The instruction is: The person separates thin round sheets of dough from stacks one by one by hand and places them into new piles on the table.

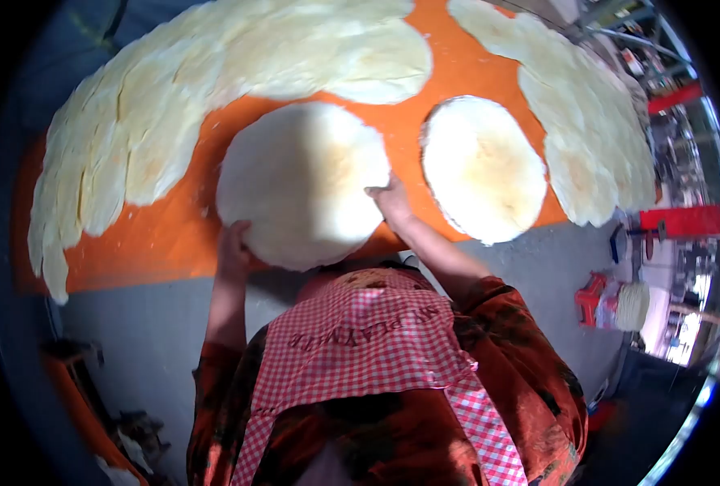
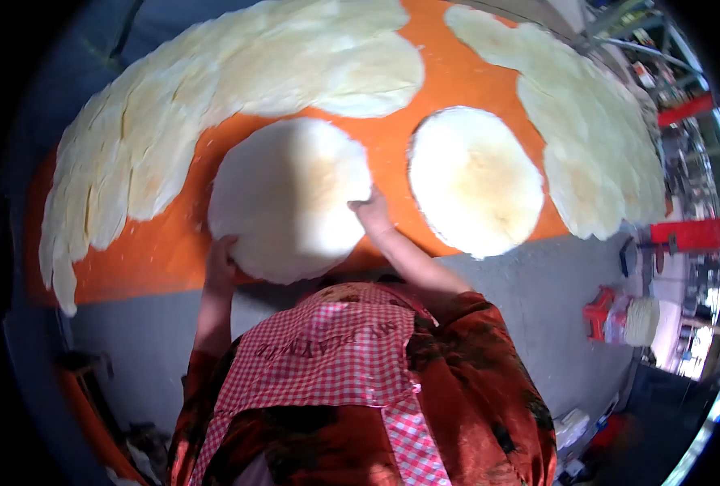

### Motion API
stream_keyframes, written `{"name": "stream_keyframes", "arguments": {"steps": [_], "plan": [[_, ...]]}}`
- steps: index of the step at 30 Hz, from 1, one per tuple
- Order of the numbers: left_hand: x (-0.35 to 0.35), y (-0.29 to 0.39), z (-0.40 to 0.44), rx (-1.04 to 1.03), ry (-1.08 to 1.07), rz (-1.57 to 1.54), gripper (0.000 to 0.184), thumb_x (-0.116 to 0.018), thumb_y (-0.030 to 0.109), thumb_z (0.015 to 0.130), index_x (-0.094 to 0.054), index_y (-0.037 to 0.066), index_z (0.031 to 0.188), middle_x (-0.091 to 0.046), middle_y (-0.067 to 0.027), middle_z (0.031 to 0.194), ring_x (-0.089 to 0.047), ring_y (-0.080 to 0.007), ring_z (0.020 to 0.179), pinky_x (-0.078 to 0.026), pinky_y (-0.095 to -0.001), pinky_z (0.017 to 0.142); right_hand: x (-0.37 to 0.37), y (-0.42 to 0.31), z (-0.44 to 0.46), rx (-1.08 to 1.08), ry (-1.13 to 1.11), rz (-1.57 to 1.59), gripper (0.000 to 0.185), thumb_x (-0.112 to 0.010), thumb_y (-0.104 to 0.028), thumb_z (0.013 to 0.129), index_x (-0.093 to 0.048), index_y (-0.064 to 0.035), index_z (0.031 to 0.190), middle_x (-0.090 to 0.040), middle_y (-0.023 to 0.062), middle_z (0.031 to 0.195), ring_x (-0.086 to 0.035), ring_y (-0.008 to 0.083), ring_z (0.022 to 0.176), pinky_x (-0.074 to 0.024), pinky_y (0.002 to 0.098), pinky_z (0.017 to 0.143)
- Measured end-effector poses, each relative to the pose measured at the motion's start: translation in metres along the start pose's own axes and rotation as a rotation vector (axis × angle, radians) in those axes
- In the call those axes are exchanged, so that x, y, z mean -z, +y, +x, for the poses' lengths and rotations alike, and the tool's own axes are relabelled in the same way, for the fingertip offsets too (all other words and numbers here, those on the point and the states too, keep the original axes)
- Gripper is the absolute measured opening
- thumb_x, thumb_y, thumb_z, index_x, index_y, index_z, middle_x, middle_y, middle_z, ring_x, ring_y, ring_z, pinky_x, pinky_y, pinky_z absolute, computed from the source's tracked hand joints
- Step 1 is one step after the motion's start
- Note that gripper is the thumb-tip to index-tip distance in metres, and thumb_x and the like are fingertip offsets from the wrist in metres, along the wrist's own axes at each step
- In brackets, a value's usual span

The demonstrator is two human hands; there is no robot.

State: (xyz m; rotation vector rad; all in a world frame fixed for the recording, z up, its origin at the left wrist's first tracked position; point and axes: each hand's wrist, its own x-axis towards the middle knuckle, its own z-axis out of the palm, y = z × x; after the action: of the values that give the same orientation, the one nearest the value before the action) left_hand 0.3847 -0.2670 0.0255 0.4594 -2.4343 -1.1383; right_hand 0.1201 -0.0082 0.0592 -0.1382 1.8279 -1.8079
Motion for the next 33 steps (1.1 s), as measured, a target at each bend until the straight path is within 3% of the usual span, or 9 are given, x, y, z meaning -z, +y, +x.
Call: {"name": "stream_keyframes", "arguments": {"steps": [4, 7, 10, 13, 16, 19, 23, 29, 33], "plan": [[-0.005, 0.038, 0.031, 0.002, -0.015, -0.168, 0.033, -0.054, -0.001, 0.080, -0.053, 0.001, 0.113, -0.058, -0.0152, 0.109, -0.058, -0.0256, 0.100, -0.049, -0.0339, 0.085, 0.031, -0.073, 0.007, 0.247, -0.056, -0.217, 0.050, -0.060, 0.010, 0.079, -0.050, 0.0011, 0.126, -0.062, 0.0092, 0.110, -0.059, 0.0170, 0.097, -0.0494, 0.0309, 0.085], [-0.018, 0.165, 0.090, 0.691, 0.200, -1.221, 0.033, -0.055, -0.004, 0.080, -0.052, 0.001, 0.113, -0.059, -0.0135, 0.106, -0.059, -0.0246, 0.099, -0.049, -0.0364, 0.086, 0.083, -0.146, 0.001, 0.317, -0.003, -0.092, 0.046, -0.061, 0.008, 0.079, -0.054, -0.0010, 0.123, -0.064, 0.0068, 0.108, -0.060, 0.0142, 0.096, -0.0501, 0.0298, 0.084], [-0.060, 0.244, 0.115, 0.407, 0.110, -1.051, 0.032, -0.059, -0.002, 0.079, -0.053, 0.001, 0.111, -0.061, -0.0103, 0.103, -0.059, -0.0226, 0.098, -0.049, -0.0362, 0.086, 0.167, -0.207, -0.014, 0.418, 0.091, -0.114, 0.042, -0.061, 0.005, 0.081, -0.054, -0.0013, 0.122, -0.065, 0.0072, 0.108, -0.062, 0.0144, 0.095, -0.0507, 0.0297, 0.084], [-0.113, 0.285, 0.120, -0.480, 0.058, -0.221, 0.032, -0.063, 0.003, 0.078, -0.055, 0.002, 0.109, -0.061, -0.0088, 0.101, -0.060, -0.0211, 0.097, -0.050, -0.0340, 0.083, 0.262, -0.227, -0.019, 0.481, 0.070, 0.005, 0.041, -0.061, 0.004, 0.081, -0.052, 0.0002, 0.121, -0.064, 0.0092, 0.109, -0.063, 0.0165, 0.096, -0.0506, 0.0313, 0.086], [-0.188, 0.319, 0.128, 0.451, -0.146, -1.351, 0.029, -0.062, 0.004, 0.079, -0.056, 0.003, 0.107, -0.062, -0.0086, 0.099, -0.061, -0.0220, 0.094, -0.051, -0.0348, 0.078, 0.337, -0.219, -0.019, 0.356, 0.041, 0.078, 0.048, -0.060, 0.008, 0.078, -0.050, 0.0002, 0.125, -0.063, 0.0094, 0.113, -0.061, 0.0188, 0.100, -0.0487, 0.0332, 0.089], [-0.282, 0.246, 0.115, 0.617, -0.383, -1.262, 0.023, -0.058, 0.006, 0.083, -0.056, 0.004, 0.106, -0.063, -0.0093, 0.098, -0.062, -0.0236, 0.089, -0.053, -0.0380, 0.074, 0.393, -0.162, 0.003, 0.236, 0.114, -0.044, 0.050, -0.061, 0.007, 0.078, -0.048, 0.0025, 0.127, -0.062, 0.0119, 0.114, -0.061, 0.0212, 0.102, -0.0481, 0.0339, 0.090], [-0.334, 0.249, 0.095, 0.877, -0.265, -1.126, 0.020, -0.052, 0.009, 0.088, -0.056, 0.004, 0.107, -0.063, -0.0095, 0.097, -0.063, -0.0235, 0.087, -0.054, -0.0387, 0.075, 0.436, -0.063, 0.033, -0.073, 0.303, -0.349, 0.050, -0.060, 0.008, 0.077, -0.048, 0.0040, 0.125, -0.062, 0.0133, 0.111, -0.060, 0.0230, 0.100, -0.0484, 0.0331, 0.088], [-0.328, 0.273, 0.095, 0.878, -0.214, -1.012, 0.019, -0.045, 0.006, 0.092, -0.057, 0.003, 0.107, -0.064, -0.0111, 0.093, -0.063, -0.0220, 0.080, -0.054, -0.0348, 0.069, 0.449, -0.069, 0.036, 0.034, 0.225, -0.102, 0.038, -0.057, 0.012, 0.074, -0.054, 0.0038, 0.111, -0.063, 0.0119, 0.100, -0.062, 0.0208, 0.089, -0.0506, 0.0324, 0.079], [-0.337, 0.294, 0.092, 1.000, -0.140, -0.667, 0.009, -0.055, 0.010, 0.090, -0.055, 0.003, 0.095, -0.060, -0.0076, 0.079, -0.057, -0.0176, 0.066, -0.048, -0.0319, 0.056, 0.466, -0.055, 0.053, 0.134, 0.382, -0.729, 0.041, -0.068, -0.002, 0.072, -0.056, 0.0023, 0.111, -0.065, 0.0151, 0.091, -0.063, 0.0325, 0.085, -0.0515, 0.0401, 0.078]]}}
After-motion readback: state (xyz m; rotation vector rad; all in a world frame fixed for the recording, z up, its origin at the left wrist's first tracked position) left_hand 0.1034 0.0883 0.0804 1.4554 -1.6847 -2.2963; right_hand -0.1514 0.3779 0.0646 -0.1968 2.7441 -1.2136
